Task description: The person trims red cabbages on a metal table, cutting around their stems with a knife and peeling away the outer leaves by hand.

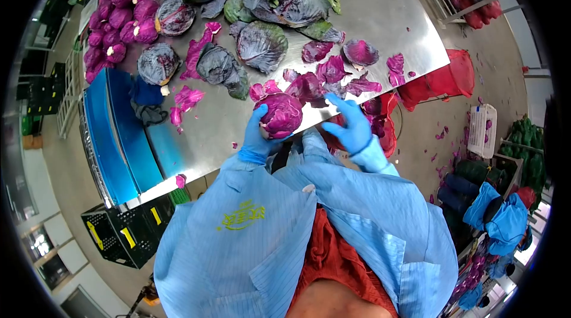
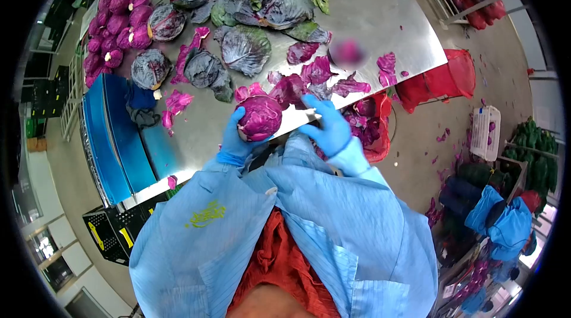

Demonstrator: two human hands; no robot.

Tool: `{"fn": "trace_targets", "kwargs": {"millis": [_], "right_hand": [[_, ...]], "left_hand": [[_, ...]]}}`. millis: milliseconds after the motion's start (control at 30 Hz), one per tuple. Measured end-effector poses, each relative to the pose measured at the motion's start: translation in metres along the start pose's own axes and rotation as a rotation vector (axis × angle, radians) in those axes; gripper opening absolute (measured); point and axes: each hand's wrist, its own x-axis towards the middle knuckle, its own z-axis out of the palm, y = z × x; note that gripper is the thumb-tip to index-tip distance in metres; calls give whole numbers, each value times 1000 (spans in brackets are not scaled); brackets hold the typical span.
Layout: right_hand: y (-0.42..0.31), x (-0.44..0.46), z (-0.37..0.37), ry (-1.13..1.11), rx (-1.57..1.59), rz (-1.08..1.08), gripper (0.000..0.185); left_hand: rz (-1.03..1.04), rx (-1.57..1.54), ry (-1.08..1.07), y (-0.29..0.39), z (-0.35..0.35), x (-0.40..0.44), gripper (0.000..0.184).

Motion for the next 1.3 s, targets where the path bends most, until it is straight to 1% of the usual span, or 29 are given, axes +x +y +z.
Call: {"fn": "trace_targets", "kwargs": {"millis": [67,100,167,200,233,300,333,433,533,633,667,700,767,833,933,1000,1100,1133,1200,1300], "right_hand": [[-30,20,23,-33,99,-161,64],[-32,24,35,-68,94,-155,64],[-34,26,51,-159,58,-112,64],[-31,24,56,-159,59,-84,63],[-27,22,61,-162,59,-55,63],[-25,22,65,-160,115,-39,61],[-27,21,66,-167,81,-40,61],[-32,20,66,-171,20,-74,58],[-29,20,66,-166,42,-130,54],[-23,19,65,-180,60,-148,52],[-23,19,64,-169,64,-165,51],[-23,18,64,-156,67,-181,51],[-21,19,63,-215,32,-135,51],[-21,18,62,-244,1,-110,52],[-23,19,61,-264,-37,-118,51],[-21,20,62,-276,-62,-123,51],[-30,23,58,-379,-189,-101,50],[-29,23,58,-352,-190,-142,46],[-27,22,61,-298,-190,-225,41],[-28,20,61,-331,-97,-202,50]], "left_hand": [[25,159,-73,-9,-11,14,60],[55,177,-58,-10,-7,13,53],[118,234,39,-16,-16,19,49],[153,260,88,-16,-14,18,47],[184,245,98,-17,-11,16,41],[224,259,82,-15,-6,9,40],[245,268,72,-15,-5,8,40],[189,187,108,-15,-9,7,38],[222,191,81,-17,-10,5,36],[188,102,152,-16,-4,2,39],[333,314,155,-26,-24,15,39],[474,528,155,-44,-60,39,38],[492,556,123,-50,-68,46,36],[250,184,72,-31,-31,24,33],[245,195,119,-26,-19,12,31],[258,162,122,-30,-31,21,35],[299,202,109,-35,-41,28,38],[318,229,105,-35,-41,28,39],[287,198,106,-35,-42,27,40],[263,158,131,-37,-42,29,40]]}}
